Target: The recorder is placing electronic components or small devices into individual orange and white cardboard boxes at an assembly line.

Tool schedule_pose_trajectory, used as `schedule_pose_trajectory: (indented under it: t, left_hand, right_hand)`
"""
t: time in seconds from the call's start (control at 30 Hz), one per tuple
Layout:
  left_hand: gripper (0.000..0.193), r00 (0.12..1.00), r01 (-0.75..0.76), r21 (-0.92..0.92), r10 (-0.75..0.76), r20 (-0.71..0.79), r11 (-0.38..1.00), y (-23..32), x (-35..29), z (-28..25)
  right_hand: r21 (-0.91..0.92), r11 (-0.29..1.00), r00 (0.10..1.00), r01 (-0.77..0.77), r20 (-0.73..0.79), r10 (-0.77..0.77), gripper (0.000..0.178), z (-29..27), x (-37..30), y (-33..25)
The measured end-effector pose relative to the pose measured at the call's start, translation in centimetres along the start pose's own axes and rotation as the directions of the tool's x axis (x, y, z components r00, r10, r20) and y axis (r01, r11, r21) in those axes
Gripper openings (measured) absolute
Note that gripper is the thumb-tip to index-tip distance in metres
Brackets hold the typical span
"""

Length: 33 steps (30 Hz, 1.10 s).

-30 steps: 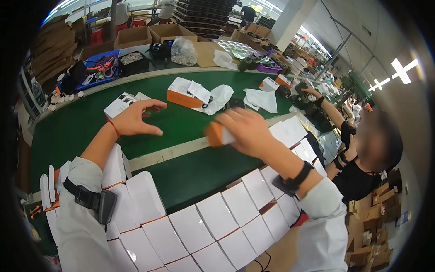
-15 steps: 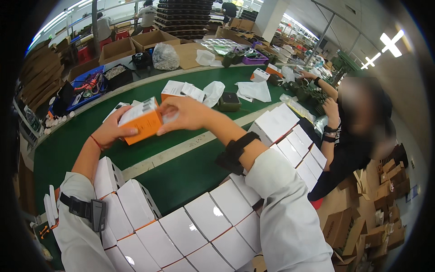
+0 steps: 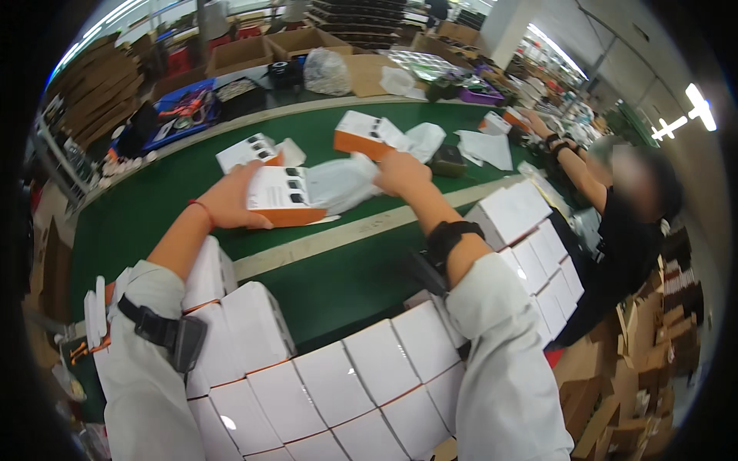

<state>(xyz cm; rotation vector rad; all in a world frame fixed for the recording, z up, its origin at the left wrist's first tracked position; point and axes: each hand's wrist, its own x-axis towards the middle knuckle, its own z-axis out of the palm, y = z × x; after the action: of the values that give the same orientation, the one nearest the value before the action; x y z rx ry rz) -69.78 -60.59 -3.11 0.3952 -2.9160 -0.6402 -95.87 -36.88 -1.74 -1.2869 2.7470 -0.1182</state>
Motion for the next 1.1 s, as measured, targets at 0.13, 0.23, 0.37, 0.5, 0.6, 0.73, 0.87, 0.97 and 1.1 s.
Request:
schedule_pose_trajectory:
  t: [0.13,0.23,0.37,0.5,0.6,0.73,0.87,0.97,1.1]
  left_hand:
    - [0.123,0.997,0.070,0.078,-0.071,0.009,0.994,2.0,0.7,-0.2]
    - [0.122,0.987,0.155,0.015,-0.155,0.049,0.988,1.4,-0.6,-0.9]
    - [0.122,0.997,0.076,0.004,-0.076,0.006,0.997,0.2,-0.4,-0.6]
    - [0.122,0.989,0.127,0.008,-0.127,0.081,0.992,0.8,0.0,-0.8]
    - [0.120,0.988,0.144,0.000,-0.143,0.060,0.990,0.1,-0.2,-1.0]
    - [0.121,0.996,-0.021,-0.041,0.017,-0.087,0.999,0.0,0.1,-0.3]
    - [0.121,0.994,0.097,0.006,-0.097,0.054,0.995,-0.5,-0.6,-0.7]
    - [0.126,0.995,0.087,-0.052,-0.084,0.048,0.995,0.0,-0.2,-0.9]
    - [0.124,1.000,0.001,-0.100,0.001,0.022,0.995,0.3,0.2,-0.4]
  right_hand:
    - [0.116,0.992,0.991,0.059,-0.126,-0.044,0.065,2.4,1.0,0.9]
    - [0.066,0.988,0.980,0.142,-0.151,-0.131,0.069,0.7,-0.7,-6.5]
    - [-0.026,1.000,0.998,0.010,-0.063,-0.012,0.065,1.8,0.3,-10.0]
    - [-0.434,0.898,0.989,0.074,-0.086,-0.123,0.029,1.9,1.1,-4.9]
    - [-0.443,0.896,0.978,-0.004,-0.188,-0.088,0.018,1.9,1.5,-2.1]
    - [-0.433,0.891,0.605,0.133,-0.677,-0.419,0.021,1.5,1.3,-3.5]
    - [-0.164,0.985,0.983,0.048,-0.168,-0.075,0.028,2.7,0.6,-6.3]
    - [0.062,0.973,0.962,0.222,-0.179,-0.208,0.044,2.3,0.0,-7.0]
    - [0.332,0.902,0.959,0.278,-0.157,-0.237,0.065,3.7,1.5,-6.4]
